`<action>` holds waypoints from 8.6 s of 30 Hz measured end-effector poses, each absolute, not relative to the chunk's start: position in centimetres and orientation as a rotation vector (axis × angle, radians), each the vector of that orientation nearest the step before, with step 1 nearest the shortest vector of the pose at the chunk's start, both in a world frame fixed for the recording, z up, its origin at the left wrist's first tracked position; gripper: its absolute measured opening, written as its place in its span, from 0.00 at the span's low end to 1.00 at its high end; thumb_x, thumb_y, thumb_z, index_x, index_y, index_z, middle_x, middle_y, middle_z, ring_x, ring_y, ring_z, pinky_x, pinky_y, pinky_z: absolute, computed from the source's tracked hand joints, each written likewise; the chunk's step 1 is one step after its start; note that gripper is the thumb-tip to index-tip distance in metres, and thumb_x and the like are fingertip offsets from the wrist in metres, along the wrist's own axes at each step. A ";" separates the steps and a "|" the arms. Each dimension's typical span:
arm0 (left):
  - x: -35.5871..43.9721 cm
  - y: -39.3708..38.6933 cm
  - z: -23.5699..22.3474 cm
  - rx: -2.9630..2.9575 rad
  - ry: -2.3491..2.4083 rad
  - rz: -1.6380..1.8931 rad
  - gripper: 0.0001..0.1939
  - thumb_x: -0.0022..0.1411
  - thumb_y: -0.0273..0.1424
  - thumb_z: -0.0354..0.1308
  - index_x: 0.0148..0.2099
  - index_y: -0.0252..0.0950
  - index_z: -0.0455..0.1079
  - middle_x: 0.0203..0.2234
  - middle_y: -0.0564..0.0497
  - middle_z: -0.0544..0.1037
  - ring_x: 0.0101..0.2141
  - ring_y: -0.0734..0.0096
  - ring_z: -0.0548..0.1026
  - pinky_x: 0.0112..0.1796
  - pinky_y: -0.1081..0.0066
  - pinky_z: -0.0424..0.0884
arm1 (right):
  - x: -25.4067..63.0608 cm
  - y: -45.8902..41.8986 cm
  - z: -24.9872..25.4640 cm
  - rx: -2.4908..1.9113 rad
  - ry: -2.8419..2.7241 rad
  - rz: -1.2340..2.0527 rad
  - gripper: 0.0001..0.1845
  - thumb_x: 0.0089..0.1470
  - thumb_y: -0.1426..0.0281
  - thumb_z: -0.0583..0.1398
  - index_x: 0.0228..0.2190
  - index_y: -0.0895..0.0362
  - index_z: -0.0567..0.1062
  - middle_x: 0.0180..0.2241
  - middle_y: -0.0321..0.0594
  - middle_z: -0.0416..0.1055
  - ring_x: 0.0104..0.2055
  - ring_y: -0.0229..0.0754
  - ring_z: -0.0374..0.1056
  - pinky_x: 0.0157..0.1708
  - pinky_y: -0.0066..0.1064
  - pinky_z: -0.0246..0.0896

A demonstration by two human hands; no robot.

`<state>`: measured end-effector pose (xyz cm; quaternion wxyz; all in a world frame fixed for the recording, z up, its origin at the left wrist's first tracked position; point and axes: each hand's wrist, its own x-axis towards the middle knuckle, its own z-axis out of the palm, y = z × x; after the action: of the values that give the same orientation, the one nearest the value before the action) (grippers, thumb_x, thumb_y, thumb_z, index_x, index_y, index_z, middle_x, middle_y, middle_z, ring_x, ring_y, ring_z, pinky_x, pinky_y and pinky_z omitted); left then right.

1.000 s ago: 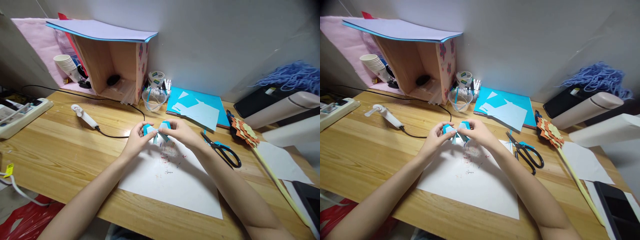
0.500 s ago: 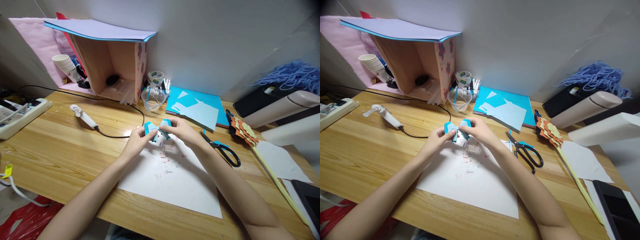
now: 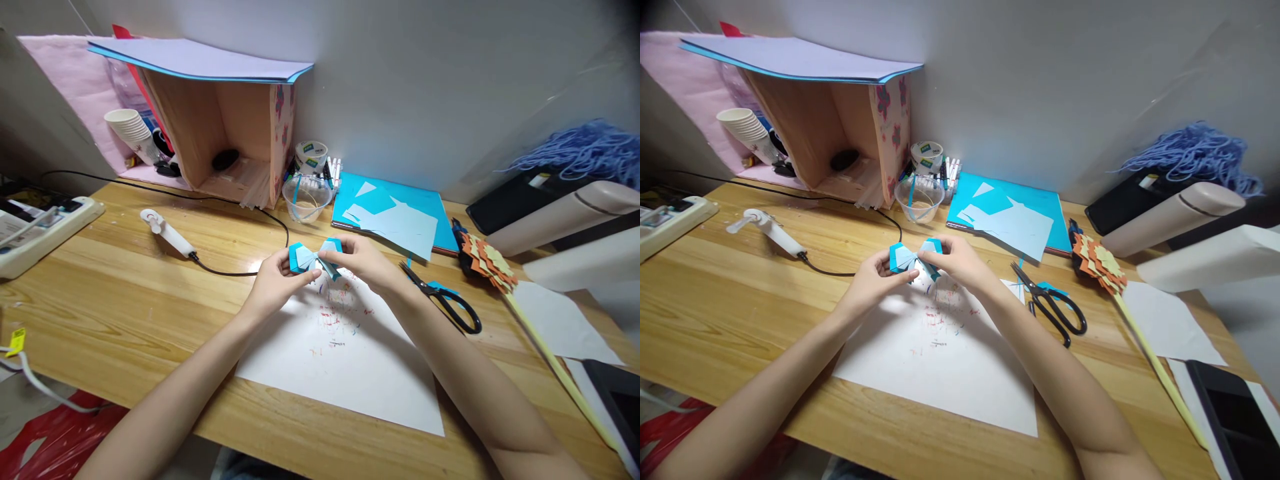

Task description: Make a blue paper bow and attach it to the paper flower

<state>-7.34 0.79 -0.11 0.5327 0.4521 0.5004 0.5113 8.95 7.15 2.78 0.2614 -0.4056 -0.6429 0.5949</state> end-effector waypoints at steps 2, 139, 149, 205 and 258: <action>-7.3 0.8 -0.2 1.044 1.189 1.232 0.18 0.45 0.34 0.68 0.38 0.33 0.70 0.35 0.47 0.78 0.37 0.65 0.76 0.40 0.68 0.72 | 8.9 7.1 2.8 -1.099 -1.743 1.603 0.13 0.45 0.62 0.62 0.25 0.59 0.68 0.22 0.32 0.63 0.24 0.33 0.59 0.23 0.26 0.54; 4.3 5.1 5.4 1.208 1.006 1.233 0.17 0.48 0.43 0.63 0.27 0.32 0.69 0.24 0.52 0.73 0.29 0.71 0.68 0.34 0.71 0.65 | 16.1 1.3 -1.2 -0.824 -0.834 1.394 0.17 0.50 0.60 0.62 0.32 0.52 0.58 0.18 0.24 0.60 0.13 0.25 0.42 0.12 0.20 0.34; 4.6 5.4 4.2 1.195 0.984 1.215 0.16 0.49 0.42 0.62 0.27 0.32 0.69 0.23 0.52 0.72 0.29 0.70 0.69 0.34 0.71 0.65 | 16.0 0.3 -1.3 -0.784 -0.835 1.460 0.17 0.52 0.59 0.61 0.33 0.52 0.58 0.17 0.23 0.61 0.13 0.25 0.46 0.11 0.17 0.40; -26.2 -10.5 3.0 0.565 1.539 2.040 0.20 0.41 0.41 0.69 0.32 0.33 0.71 0.25 0.52 0.75 0.27 0.76 0.72 0.32 0.76 0.67 | -14.1 5.7 -1.3 -0.881 -2.134 1.118 0.18 0.49 0.63 0.59 0.40 0.62 0.69 0.41 0.52 0.69 0.40 0.47 0.66 0.40 0.38 0.60; -26.8 -8.1 -2.7 0.629 1.650 2.039 0.16 0.45 0.40 0.66 0.32 0.32 0.72 0.24 0.53 0.74 0.26 0.76 0.69 0.31 0.76 0.65 | -4.5 6.1 4.3 -0.574 -2.363 1.179 0.12 0.54 0.64 0.53 0.35 0.59 0.70 0.26 0.36 0.62 0.26 0.37 0.56 0.26 0.27 0.50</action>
<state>-26.80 -8.08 -2.73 0.2204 0.2276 0.5966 0.7374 -4.49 6.07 4.26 0.2180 -0.2073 -0.8534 0.4257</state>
